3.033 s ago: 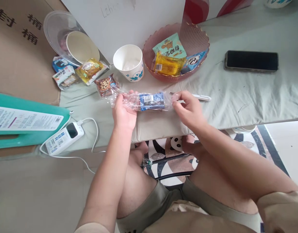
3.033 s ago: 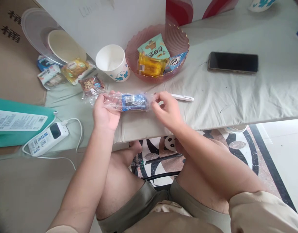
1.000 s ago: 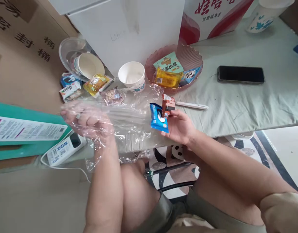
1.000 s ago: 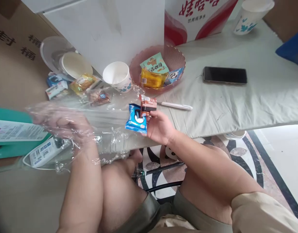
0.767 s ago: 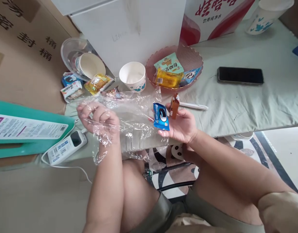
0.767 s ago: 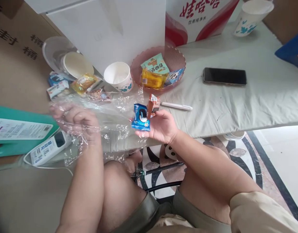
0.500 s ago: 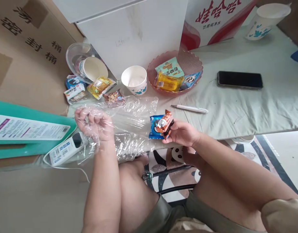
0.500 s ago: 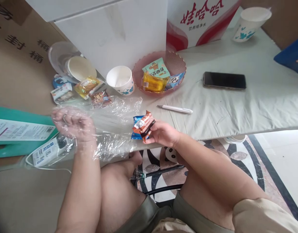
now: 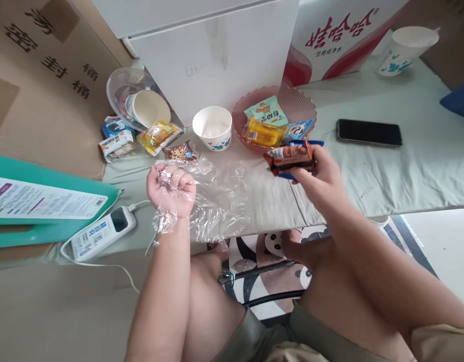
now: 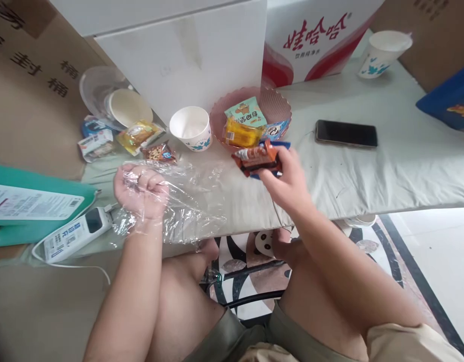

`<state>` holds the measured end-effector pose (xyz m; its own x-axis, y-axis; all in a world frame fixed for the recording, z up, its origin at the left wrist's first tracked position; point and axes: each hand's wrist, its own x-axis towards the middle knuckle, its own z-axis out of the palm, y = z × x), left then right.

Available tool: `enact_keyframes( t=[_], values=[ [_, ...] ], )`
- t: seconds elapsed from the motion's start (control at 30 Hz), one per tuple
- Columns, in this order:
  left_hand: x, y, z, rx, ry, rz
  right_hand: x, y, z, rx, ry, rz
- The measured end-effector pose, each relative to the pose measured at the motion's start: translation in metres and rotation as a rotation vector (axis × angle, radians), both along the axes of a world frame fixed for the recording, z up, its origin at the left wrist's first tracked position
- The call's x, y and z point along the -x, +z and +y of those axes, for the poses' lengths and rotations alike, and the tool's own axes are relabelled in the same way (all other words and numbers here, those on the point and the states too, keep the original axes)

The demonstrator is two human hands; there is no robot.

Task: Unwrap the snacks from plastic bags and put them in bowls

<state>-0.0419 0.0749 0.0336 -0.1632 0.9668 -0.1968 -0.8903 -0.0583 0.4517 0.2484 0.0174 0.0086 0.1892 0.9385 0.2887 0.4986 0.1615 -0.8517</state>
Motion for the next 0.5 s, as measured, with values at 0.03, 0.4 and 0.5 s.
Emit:
enact_keyframes(
  t=[0.03,0.4,0.5],
  values=[
    [-0.004,0.0,0.0,0.017,-0.012,-0.009,-0.005,0.003,0.014,-0.039,-0.066,-0.087],
    [-0.004,-0.001,-0.015,0.002,-0.251,0.19,0.012,0.059,0.035,-0.125,-0.092,-0.351],
    [-0.001,-0.004,-0.02,-0.018,-0.412,0.285,0.035,0.031,-0.012,-0.081,0.089,-0.202]
  ],
)
